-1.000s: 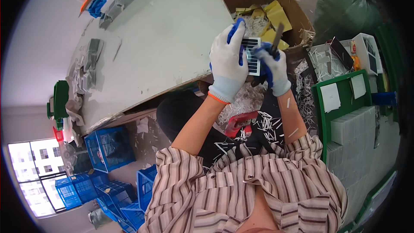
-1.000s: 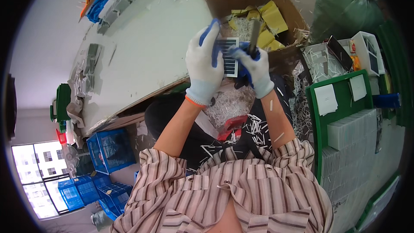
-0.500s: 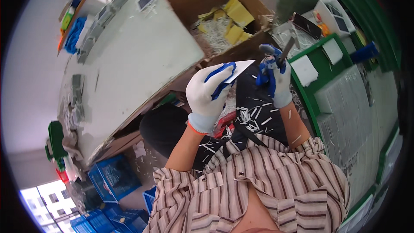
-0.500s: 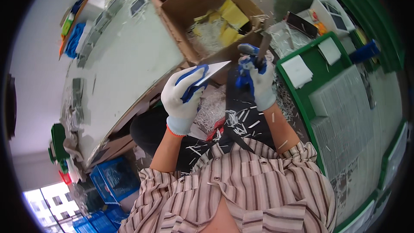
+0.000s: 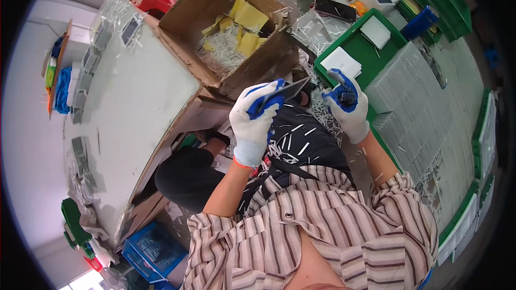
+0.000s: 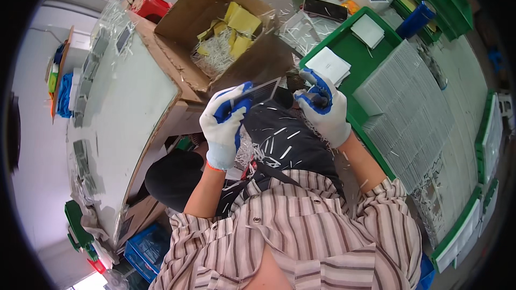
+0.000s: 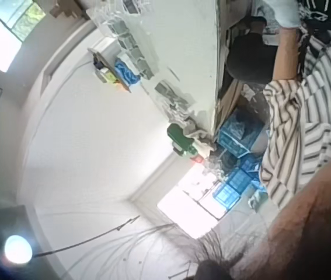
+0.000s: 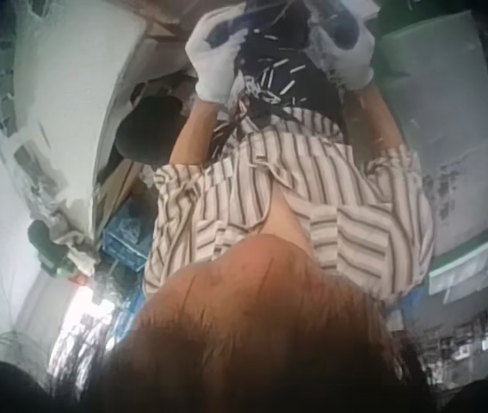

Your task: Trimming the edges of small solar panels using a blade.

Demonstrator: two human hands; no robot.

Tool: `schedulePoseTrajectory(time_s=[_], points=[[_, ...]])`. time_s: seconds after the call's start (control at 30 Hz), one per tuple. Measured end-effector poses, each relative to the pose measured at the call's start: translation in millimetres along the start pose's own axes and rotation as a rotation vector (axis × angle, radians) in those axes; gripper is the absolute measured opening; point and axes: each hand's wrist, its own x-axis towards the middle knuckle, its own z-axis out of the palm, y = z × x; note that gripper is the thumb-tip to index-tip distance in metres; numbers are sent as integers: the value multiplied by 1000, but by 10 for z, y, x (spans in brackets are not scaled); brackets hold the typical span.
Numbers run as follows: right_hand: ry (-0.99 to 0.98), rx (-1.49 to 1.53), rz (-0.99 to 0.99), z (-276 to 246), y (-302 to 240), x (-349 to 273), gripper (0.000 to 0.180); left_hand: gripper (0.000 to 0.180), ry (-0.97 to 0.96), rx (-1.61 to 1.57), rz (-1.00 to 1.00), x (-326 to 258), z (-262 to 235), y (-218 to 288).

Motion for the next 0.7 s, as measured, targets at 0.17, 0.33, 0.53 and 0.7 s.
schedulePoseTrajectory(time_s=[0.17,0.33,0.53,0.7], points=[[15,83,133,-44,50,-42,48,40,-95,321,110,24,99,-33],[-169,-460,-559,-338,441,-67,64,23,9,-244,-374,141,263,-130],[-393,-591,-543,-544,152,161,45,31,-425,-285,-347,67,362,-490],[-400,-627,148,-823,79,903,17,35,-360,-1014,-1141,63,390,-681]])
